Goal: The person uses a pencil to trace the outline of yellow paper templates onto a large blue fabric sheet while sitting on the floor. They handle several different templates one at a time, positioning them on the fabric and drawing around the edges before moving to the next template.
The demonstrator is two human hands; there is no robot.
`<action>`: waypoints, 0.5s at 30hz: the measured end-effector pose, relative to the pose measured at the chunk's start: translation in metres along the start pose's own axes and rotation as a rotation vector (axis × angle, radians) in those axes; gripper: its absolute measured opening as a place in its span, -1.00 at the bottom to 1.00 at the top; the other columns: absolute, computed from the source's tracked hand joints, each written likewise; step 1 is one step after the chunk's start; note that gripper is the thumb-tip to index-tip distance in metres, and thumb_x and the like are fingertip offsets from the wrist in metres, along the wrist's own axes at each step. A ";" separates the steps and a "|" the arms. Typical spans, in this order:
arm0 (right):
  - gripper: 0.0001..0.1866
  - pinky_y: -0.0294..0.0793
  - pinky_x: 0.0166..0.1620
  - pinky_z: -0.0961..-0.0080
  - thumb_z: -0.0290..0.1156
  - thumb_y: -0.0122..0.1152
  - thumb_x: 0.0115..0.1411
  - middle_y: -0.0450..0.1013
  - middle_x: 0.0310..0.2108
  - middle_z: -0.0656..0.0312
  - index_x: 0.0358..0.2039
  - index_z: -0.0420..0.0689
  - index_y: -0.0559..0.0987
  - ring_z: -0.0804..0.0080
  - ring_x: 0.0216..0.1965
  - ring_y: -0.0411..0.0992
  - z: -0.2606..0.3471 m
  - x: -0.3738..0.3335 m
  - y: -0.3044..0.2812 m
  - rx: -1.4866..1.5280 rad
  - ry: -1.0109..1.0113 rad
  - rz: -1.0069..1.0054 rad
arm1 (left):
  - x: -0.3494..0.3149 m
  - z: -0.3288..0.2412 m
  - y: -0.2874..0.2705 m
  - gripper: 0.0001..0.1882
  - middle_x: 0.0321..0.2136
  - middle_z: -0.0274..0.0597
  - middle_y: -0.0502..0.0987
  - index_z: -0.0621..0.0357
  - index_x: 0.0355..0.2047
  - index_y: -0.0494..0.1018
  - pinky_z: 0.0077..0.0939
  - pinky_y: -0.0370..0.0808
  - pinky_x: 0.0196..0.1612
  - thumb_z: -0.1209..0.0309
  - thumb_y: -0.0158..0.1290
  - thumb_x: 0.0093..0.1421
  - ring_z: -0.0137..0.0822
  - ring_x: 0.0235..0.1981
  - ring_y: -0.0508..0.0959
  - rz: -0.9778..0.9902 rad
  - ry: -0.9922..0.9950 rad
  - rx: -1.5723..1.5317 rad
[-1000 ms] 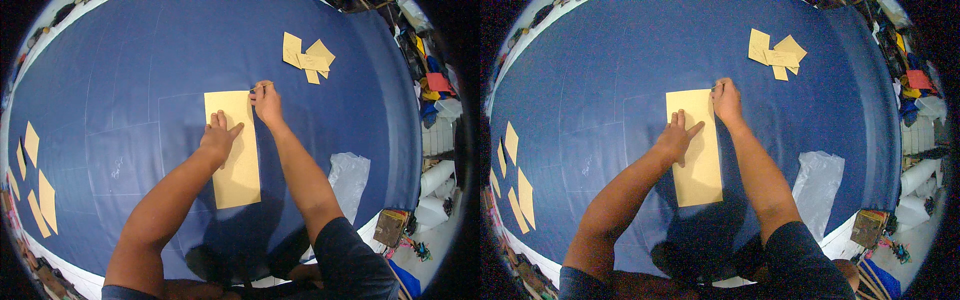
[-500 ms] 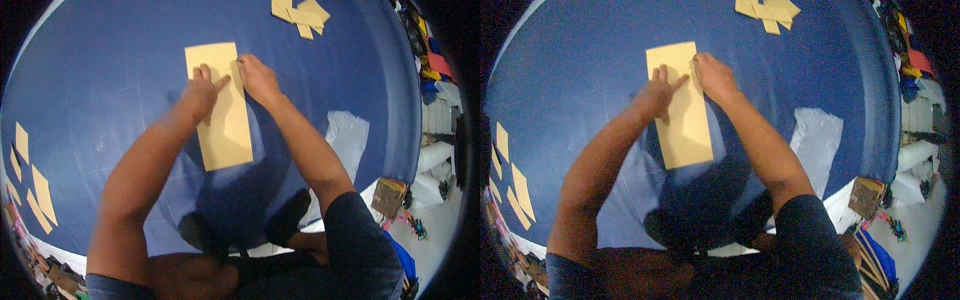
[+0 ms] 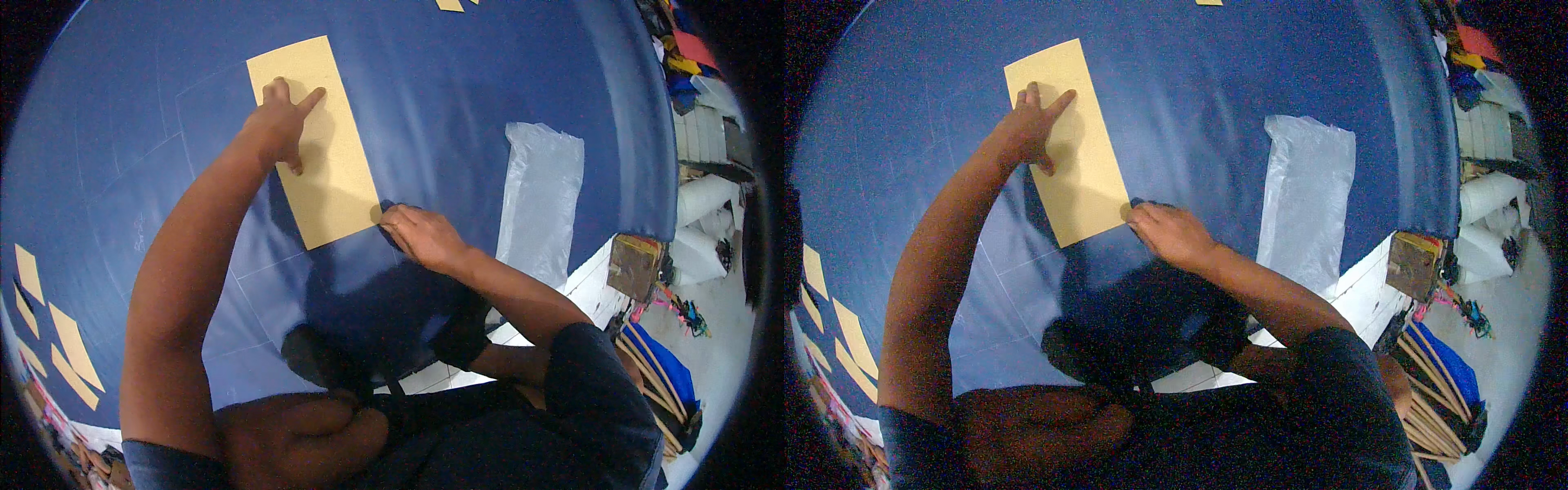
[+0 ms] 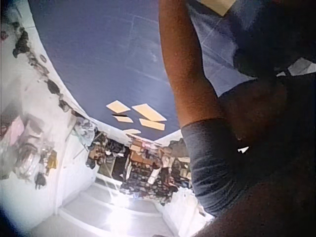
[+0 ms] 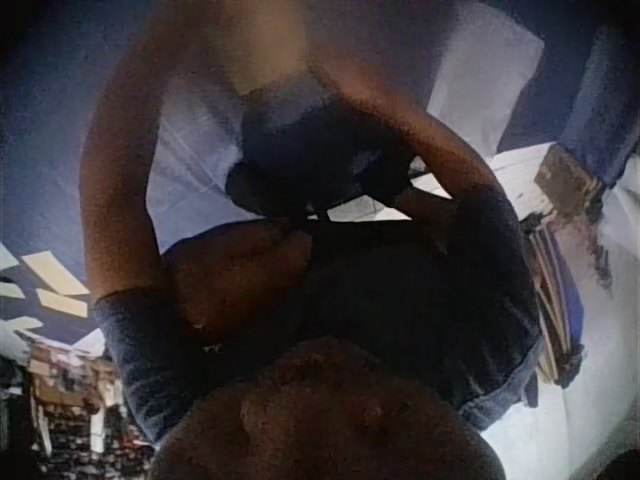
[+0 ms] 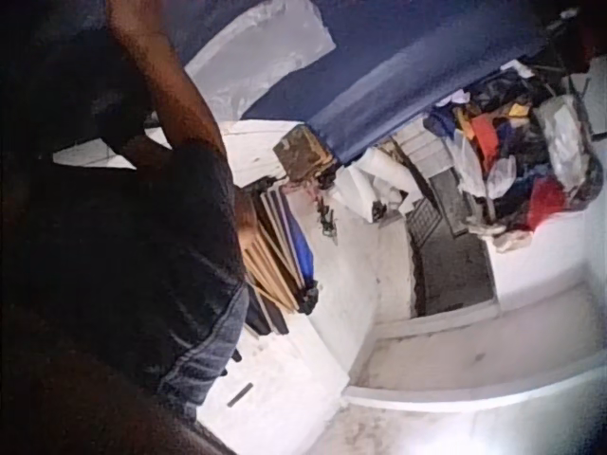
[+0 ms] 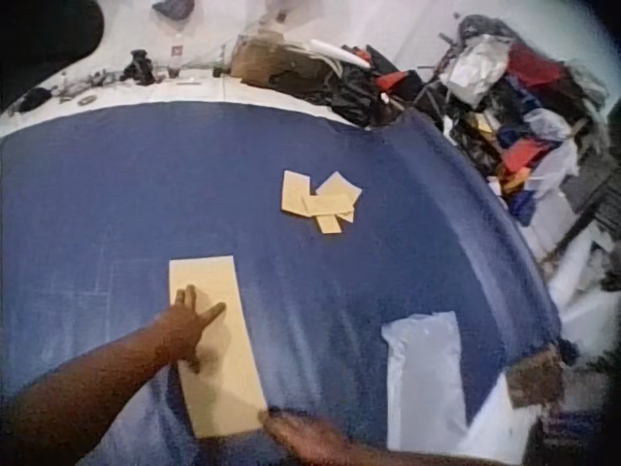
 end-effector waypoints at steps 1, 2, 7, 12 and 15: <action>-0.78 0.57 -0.04 0.19 -0.35 0.09 0.40 0.52 -0.08 0.03 -0.04 -0.17 0.53 0.00 -0.09 0.54 0.000 -0.002 -0.003 0.029 0.039 -0.006 | 0.000 -0.001 0.000 0.57 0.40 0.37 -0.05 -0.44 0.51 -0.07 0.04 0.48 0.26 0.29 0.66 -0.52 0.36 0.43 0.07 0.019 -0.002 -0.007; -0.78 0.57 -0.04 0.20 -0.34 0.07 0.42 0.52 -0.08 0.02 -0.04 -0.18 0.53 -0.01 -0.08 0.54 -0.003 -0.002 -0.012 0.120 0.112 -0.111 | 0.000 -0.002 0.000 0.57 0.41 0.38 -0.06 -0.44 0.51 -0.07 0.05 0.47 0.27 0.28 0.66 -0.52 0.37 0.44 0.06 0.039 -0.003 -0.014; -0.75 0.52 -0.01 0.22 -0.31 0.00 0.48 0.55 -0.10 -0.01 -0.07 -0.22 0.54 -0.04 -0.04 0.53 -0.032 0.013 -0.024 0.438 0.318 -0.280 | 0.002 0.005 0.005 0.57 0.43 0.44 -0.12 -0.45 0.51 -0.09 0.07 0.43 0.29 0.25 0.66 -0.50 0.35 0.46 0.01 0.007 0.035 -0.005; -0.74 0.49 0.05 0.16 -0.29 0.01 0.46 0.54 -0.08 -0.04 -0.10 -0.22 0.54 -0.08 -0.03 0.51 -0.023 0.000 -0.016 0.278 0.146 -0.174 | 0.000 0.000 0.001 0.59 0.44 0.48 -0.16 -0.48 0.52 -0.13 0.05 0.40 0.31 0.24 0.65 -0.49 0.35 0.47 -0.01 0.043 0.040 -0.013; -0.71 0.49 0.05 0.10 -0.26 -0.01 0.45 0.53 -0.10 -0.09 -0.08 -0.22 0.53 -0.12 -0.03 0.50 -0.020 -0.003 -0.014 0.293 0.133 -0.161 | -0.002 0.003 -0.002 0.59 0.45 0.48 -0.21 -0.46 0.52 -0.15 0.06 0.39 0.32 0.24 0.65 -0.48 0.36 0.47 -0.01 0.050 0.038 -0.028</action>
Point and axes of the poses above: each hand's wrist, its own x-axis towards the middle knuckle, its own y-axis out of the palm, z = x × y, the point moved 5 cm from there along x, towards the middle knuckle
